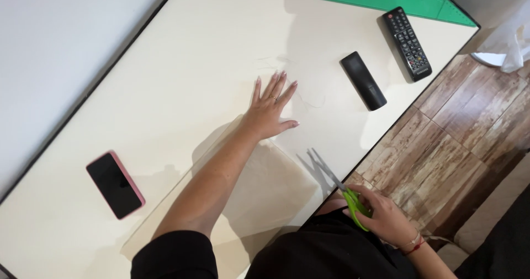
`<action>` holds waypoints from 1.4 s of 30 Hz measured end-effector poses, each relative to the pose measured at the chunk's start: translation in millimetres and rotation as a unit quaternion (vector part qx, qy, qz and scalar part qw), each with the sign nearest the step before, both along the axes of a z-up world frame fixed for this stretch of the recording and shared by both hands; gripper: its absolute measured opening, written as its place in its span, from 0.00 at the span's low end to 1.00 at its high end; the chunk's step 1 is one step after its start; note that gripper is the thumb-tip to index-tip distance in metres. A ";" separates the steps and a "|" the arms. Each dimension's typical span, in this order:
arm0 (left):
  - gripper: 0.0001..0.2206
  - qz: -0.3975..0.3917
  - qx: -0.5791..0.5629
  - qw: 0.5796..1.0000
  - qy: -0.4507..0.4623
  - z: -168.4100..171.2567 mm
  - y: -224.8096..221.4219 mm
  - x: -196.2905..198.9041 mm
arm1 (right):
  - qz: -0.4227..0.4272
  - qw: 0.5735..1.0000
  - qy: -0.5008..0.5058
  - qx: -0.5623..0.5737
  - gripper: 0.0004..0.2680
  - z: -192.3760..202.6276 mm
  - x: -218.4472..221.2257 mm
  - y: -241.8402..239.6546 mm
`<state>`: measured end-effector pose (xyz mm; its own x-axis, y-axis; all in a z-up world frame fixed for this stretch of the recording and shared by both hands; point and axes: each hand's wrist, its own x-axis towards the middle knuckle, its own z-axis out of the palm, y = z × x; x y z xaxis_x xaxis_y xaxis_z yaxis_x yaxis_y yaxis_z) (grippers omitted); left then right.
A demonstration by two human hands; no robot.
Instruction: Aligning and cutting sheets of fabric on a work table using scissors
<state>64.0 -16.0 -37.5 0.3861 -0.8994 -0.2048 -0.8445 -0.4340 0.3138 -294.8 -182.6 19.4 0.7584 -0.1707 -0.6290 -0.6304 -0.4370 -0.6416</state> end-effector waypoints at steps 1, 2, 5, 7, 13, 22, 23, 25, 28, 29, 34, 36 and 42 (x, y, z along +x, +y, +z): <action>0.46 0.017 -0.005 1.000 0.005 1.2 -2.1 -3.1 | 0.011 1.000 -0.001 -0.009 0.21 1.3 -0.3 3.2; 0.44 0.035 -0.009 0.999 0.010 2.2 -3.6 -6.2 | 0.022 1.000 -0.002 -0.018 0.21 2.4 -0.6 6.8; 0.45 0.102 -0.005 0.994 0.022 -1.9 -13.4 -12.4 | 0.038 0.997 -0.054 -0.039 0.22 0.7 -2.3 12.0; 0.46 0.117 -0.041 0.992 -0.031 -21.4 -20.8 -8.7 | 0.044 0.997 -0.040 -0.046 0.22 -0.3 -4.2 9.6; 0.47 0.143 -0.080 0.984 -0.066 -37.6 -30.4 13.0 | 0.019 0.998 -0.006 -0.056 0.22 5.1 -5.8 5.0; 0.17 0.093 -0.107 0.990 -0.018 11.2 9.7 -5.8 | -0.005 0.999 -0.019 -0.046 0.22 2.5 -11.7 12.2; 0.27 0.109 -0.057 0.992 -0.026 11.1 14.1 -13.3 | -0.015 0.999 -0.020 -0.039 0.22 4.8 -6.8 14.7; 0.26 0.153 -0.083 0.983 -0.053 -12.7 13.3 -33.3 | -0.004 0.998 -0.047 -0.032 0.22 4.4 -4.1 16.8; 0.19 0.245 -0.158 0.954 -0.070 -31.4 7.8 -60.5 | 0.006 0.999 -0.046 -0.026 0.22 12.7 5.5 19.9; 0.13 0.293 -0.209 0.930 -0.068 -34.1 3.2 -66.1 | 0.007 0.999 -0.026 -0.030 0.22 16.3 12.7 18.3; 0.09 0.341 -0.214 0.915 -0.031 -21.6 -3.0 -79.3 | 0.024 0.998 -0.030 -0.052 0.21 15.5 13.9 4.1; 0.10 0.353 -0.212 0.911 -0.005 -26.2 4.4 -78.7 | 0.040 0.998 -0.010 -0.043 0.21 13.6 10.7 -5.3; 0.05 0.514 -0.247 0.742 0.352 22.3 14.4 -61.6 | 0.086 0.993 -0.075 -0.027 0.22 5.5 23.7 -54.3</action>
